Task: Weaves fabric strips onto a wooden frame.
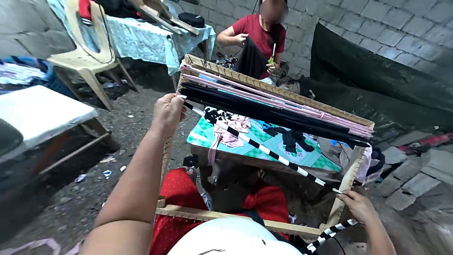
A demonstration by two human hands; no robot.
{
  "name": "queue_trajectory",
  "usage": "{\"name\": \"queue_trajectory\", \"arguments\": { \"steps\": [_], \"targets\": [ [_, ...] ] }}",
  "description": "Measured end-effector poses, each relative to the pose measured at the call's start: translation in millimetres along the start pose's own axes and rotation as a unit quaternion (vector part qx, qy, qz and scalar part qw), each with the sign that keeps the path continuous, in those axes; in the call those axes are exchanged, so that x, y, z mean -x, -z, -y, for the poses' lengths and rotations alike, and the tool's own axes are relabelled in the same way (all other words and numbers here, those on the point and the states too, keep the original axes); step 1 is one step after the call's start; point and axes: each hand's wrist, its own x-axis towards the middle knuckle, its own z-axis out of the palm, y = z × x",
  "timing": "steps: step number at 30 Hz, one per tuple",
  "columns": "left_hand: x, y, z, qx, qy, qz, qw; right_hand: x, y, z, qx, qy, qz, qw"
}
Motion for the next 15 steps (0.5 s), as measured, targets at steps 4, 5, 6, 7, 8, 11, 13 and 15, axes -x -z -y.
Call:
{"name": "queue_trajectory", "arguments": {
  "steps": [4, 5, 6, 7, 8, 11, 13, 15],
  "targets": [
    [6, 3, -7, -0.074, -0.032, -0.020, 0.997, 4, -9, 11, 0.064, -0.013, 0.074, 0.995],
    [8, 4, -9, -0.101, -0.051, -0.026, 0.993, 5, -12, 15, 0.081, -0.015, 0.079, 0.993],
    [11, 4, -12, -0.126, -0.077, -0.034, 0.988, 6, -14, 19, 0.103, -0.013, 0.066, 0.992],
    [16, 4, -17, -0.142, -0.103, -0.042, 0.984, 9, -15, 25, 0.127, -0.003, 0.031, 0.991],
    [20, 5, -20, -0.144, -0.121, -0.050, 0.981, 10, -15, 30, 0.139, 0.021, -0.023, 0.990],
    [32, 7, -28, -0.121, -0.156, -0.072, 0.978, 7, -4, 43, 0.130, 0.196, -0.247, 0.940],
    [38, 8, -28, -0.118, -0.199, -0.102, 0.967, -2, 18, 59, 0.158, 0.290, -0.357, 0.874],
    [47, 15, -27, -0.132, -0.257, -0.119, 0.950, -10, 46, 74, 0.170, 0.355, -0.385, 0.835]
  ]
}}
